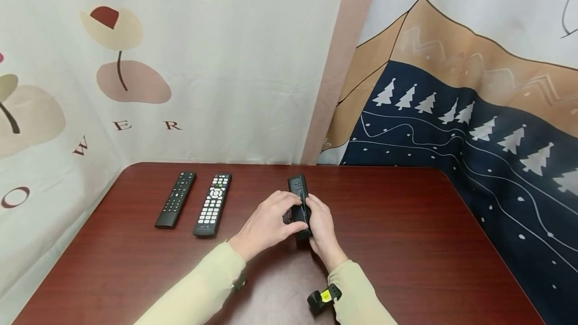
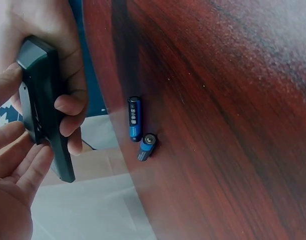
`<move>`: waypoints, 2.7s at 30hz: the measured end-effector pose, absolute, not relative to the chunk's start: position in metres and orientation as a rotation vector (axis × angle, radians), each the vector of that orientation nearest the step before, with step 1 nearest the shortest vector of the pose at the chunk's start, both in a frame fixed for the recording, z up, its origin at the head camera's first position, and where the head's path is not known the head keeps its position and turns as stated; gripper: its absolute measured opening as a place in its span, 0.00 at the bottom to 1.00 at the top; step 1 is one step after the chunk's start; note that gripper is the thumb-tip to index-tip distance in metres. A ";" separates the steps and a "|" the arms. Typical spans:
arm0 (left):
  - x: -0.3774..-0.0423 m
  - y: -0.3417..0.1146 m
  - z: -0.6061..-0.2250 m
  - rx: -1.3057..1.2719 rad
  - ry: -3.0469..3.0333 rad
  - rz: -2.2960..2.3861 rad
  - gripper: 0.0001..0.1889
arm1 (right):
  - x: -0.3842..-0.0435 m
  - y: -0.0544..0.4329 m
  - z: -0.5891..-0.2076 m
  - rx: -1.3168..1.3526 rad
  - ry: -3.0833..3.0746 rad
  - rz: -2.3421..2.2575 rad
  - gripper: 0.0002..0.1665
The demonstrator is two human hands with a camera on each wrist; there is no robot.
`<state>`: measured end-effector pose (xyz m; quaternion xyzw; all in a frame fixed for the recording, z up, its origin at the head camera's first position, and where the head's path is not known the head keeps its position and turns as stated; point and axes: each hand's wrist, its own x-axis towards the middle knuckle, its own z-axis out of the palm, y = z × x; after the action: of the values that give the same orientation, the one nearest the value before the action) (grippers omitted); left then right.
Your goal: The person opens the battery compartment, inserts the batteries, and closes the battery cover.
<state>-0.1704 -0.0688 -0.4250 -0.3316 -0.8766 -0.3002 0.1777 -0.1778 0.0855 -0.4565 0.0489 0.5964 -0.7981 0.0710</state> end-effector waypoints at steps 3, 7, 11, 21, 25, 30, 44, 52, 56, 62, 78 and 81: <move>-0.171 -0.069 -0.426 -0.932 -2.489 -0.860 0.24 | -0.178 0.085 -0.457 0.139 1.785 -2.414 0.28; -0.172 -0.069 -0.427 -0.938 -2.479 -0.864 0.24 | -0.179 0.085 -0.457 0.154 1.782 -2.426 0.28; -0.173 -0.069 -0.429 -0.956 -2.456 -0.865 0.22 | -0.179 0.085 -0.456 0.178 1.779 -2.438 0.28; -0.175 -0.068 -0.430 -0.986 -2.432 -0.896 0.19 | -0.180 0.085 -0.455 0.155 1.769 -2.451 0.27; -0.174 -0.067 -0.430 -1.001 -2.417 -0.891 0.19 | -0.180 0.085 -0.455 0.157 1.769 -2.449 0.27; -0.174 -0.066 -0.432 -1.006 -2.393 -0.889 0.19 | -0.179 0.085 -0.454 0.170 1.766 -2.458 0.27; -0.172 -0.062 -0.437 -0.992 -2.318 -0.918 0.18 | -0.178 0.088 -0.452 0.171 1.754 -2.480 0.27; -0.171 -0.062 -0.438 -1.012 -2.330 -0.900 0.20 | -0.179 0.088 -0.453 0.175 1.756 -2.476 0.27; -0.170 -0.064 -0.437 -1.022 -2.340 -0.886 0.21 | -0.180 0.088 -0.454 0.179 1.755 -2.480 0.27; -0.168 -0.065 -0.438 -1.011 -2.346 -0.847 0.21 | -0.180 0.090 -0.452 0.165 1.748 -2.482 0.27; -0.165 -0.064 -0.438 -1.027 -2.341 -0.836 0.20 | -0.178 0.091 -0.450 0.156 1.777 -2.469 0.27; -0.165 -0.064 -0.438 -1.032 -2.360 -0.812 0.20 | -0.178 0.092 -0.450 0.164 1.796 -2.463 0.27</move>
<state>-0.1648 -0.0639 -0.4380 -0.3731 -0.8526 -0.2935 0.2187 -0.1779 0.0919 -0.4499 0.0535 0.5876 -0.8061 0.0445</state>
